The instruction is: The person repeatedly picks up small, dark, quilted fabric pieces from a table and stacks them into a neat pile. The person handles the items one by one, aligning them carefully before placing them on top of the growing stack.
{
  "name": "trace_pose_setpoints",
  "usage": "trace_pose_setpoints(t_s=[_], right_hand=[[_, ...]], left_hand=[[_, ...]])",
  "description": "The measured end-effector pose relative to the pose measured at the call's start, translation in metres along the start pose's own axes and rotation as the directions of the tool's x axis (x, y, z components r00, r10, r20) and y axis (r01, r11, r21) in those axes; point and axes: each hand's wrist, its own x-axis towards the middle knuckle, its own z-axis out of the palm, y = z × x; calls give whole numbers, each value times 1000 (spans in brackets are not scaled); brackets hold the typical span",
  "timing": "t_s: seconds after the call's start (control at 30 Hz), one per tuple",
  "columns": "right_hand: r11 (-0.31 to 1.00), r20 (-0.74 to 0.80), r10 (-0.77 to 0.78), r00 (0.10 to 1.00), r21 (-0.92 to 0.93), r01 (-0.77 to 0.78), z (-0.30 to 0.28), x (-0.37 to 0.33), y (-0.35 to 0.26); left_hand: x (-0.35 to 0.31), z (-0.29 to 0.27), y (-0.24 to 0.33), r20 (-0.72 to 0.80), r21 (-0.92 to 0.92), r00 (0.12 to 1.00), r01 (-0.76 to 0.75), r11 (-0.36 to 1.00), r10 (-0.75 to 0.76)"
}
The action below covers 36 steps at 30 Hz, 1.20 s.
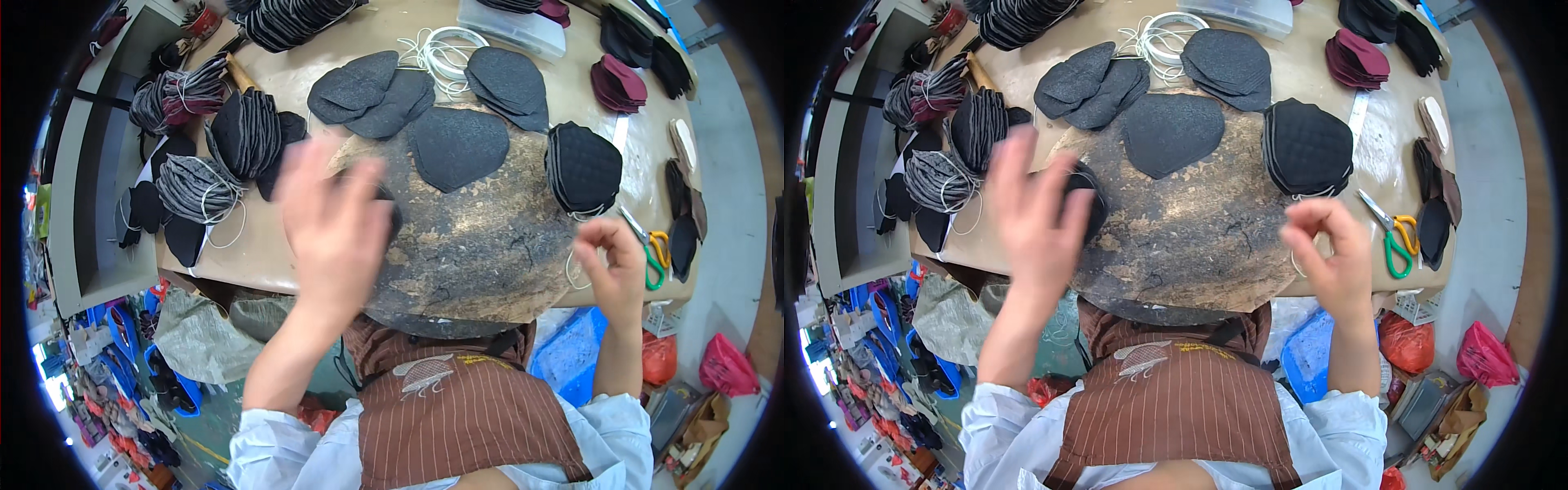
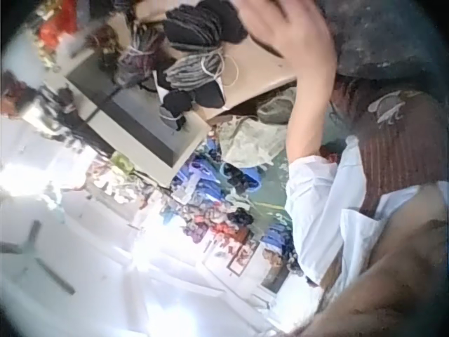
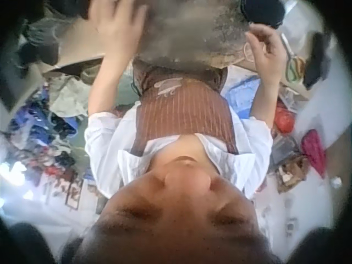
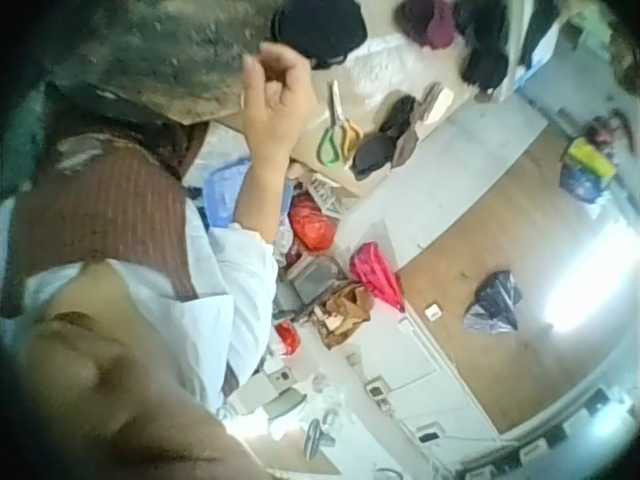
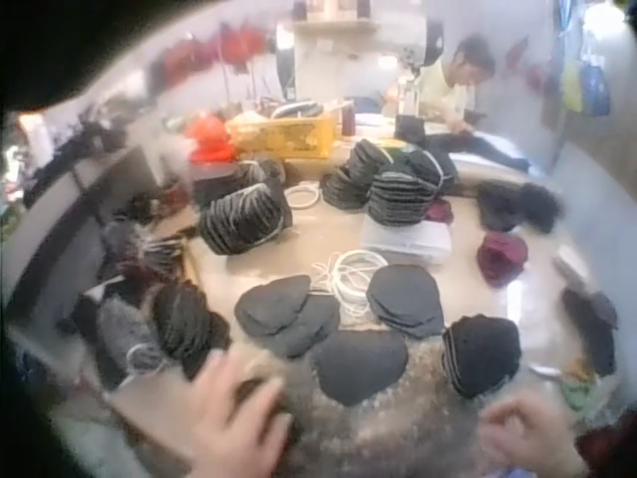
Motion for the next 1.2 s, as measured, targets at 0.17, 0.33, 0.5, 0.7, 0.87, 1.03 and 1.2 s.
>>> trace_pose_setpoints(t_s=[0.17,0.33,0.5,0.7,0.87,1.03,1.2], right_hand=[[879,-172,-206,963,-464,105,-24,55,11],[817,-70,-52,996,-577,2,-43,74,36],[728,8,-165,986,-674,127,-38,73,33],[720,-12,-187,982,-682,129,-34,73,14],[991,-320,-7,947,123,49,-29,32,-27],[918,351,238,905,221,-328,27,15,-5],[866,388,323,863,248,-435,50,10,8]], left_hand=[[15,85,45,146,16,964,-227,974,223],[32,67,57,367,-65,920,-120,991,136],[-54,9,87,416,-289,870,-152,945,266],[-99,4,81,386,-393,888,-87,915,250],[-120,-6,69,390,-416,907,20,909,159],[-127,2,65,331,-455,936,49,889,118],[-126,8,59,354,-472,923,38,881,149]])
